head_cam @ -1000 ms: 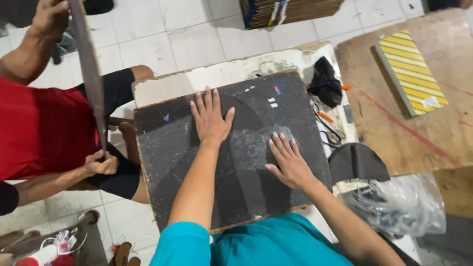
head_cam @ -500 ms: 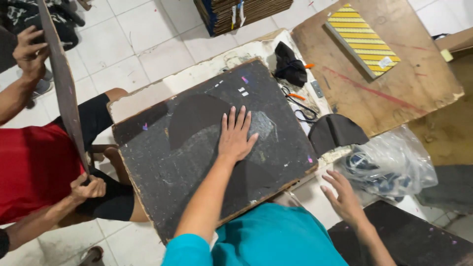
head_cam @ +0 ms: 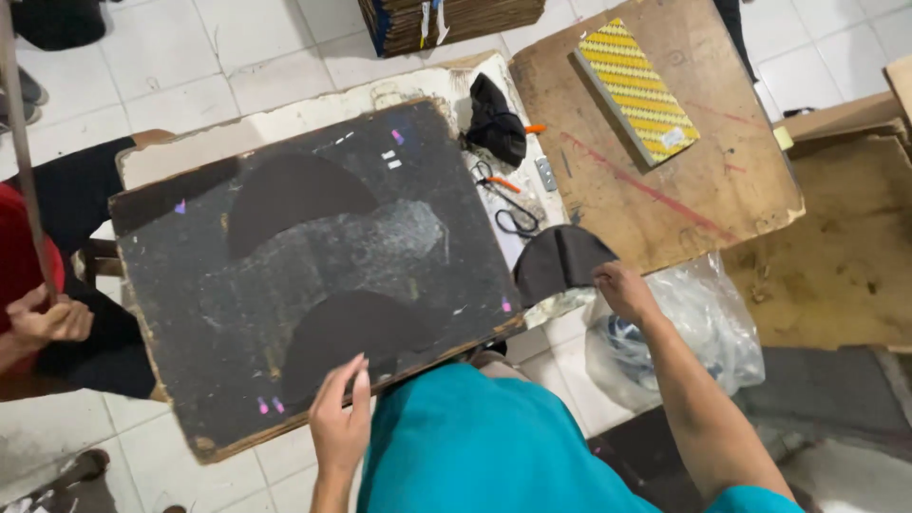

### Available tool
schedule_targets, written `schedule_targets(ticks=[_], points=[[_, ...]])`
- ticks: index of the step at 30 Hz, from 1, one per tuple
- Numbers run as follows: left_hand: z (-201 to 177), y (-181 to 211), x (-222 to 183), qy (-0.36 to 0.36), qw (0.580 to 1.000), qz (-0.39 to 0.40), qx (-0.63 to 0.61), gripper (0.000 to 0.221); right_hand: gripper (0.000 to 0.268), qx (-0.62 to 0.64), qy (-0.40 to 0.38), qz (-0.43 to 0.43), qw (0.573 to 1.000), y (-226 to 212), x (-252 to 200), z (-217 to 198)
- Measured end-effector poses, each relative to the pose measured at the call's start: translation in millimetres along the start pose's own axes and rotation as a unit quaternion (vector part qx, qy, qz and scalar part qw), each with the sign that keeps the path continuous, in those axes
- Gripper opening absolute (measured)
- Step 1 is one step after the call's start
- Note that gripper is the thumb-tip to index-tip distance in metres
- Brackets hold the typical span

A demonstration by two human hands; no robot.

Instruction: Collaboratively placing fabric pieces onto template boards for garment processing.

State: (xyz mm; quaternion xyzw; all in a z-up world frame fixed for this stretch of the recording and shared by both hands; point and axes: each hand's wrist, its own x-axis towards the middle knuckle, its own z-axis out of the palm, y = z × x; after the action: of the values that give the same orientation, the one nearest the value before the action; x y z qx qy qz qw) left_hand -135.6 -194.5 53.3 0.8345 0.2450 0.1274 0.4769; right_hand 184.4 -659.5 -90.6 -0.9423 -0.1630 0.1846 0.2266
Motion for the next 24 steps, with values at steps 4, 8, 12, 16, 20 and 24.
schedule_targets(ticks=[4, 8, 12, 16, 20, 24], points=[[63, 40, -27, 0.072, 0.994, -0.075, -0.022, 0.033, 0.012, -0.021, -0.02, -0.01, 1.0, 15, 15, -24], [114, 72, -50, 0.003, 0.998, -0.036, -0.046, 0.035, 0.016, -0.067, -0.048, -0.106, 0.991, 29, 19, -30], [141, 105, -55, -0.036, 0.997, -0.042, -0.051, 0.038, 0.016, -0.049, -0.047, -0.122, 0.99, 58, 40, -47], [147, 118, -64, -0.039, 0.998, -0.036, -0.013, 0.035, 0.017, -0.055, -0.111, -0.102, 0.987, 57, 24, -57], [161, 119, -73, -0.028, 0.998, -0.06, 0.001, 0.042, 0.034, -0.111, -0.1, -0.157, 0.976, 66, 13, -41], [175, 127, -75, -0.04, 0.998, -0.053, 0.003, 0.037, 0.039, -0.124, -0.063, -0.14, 0.98, 72, 9, -29]])
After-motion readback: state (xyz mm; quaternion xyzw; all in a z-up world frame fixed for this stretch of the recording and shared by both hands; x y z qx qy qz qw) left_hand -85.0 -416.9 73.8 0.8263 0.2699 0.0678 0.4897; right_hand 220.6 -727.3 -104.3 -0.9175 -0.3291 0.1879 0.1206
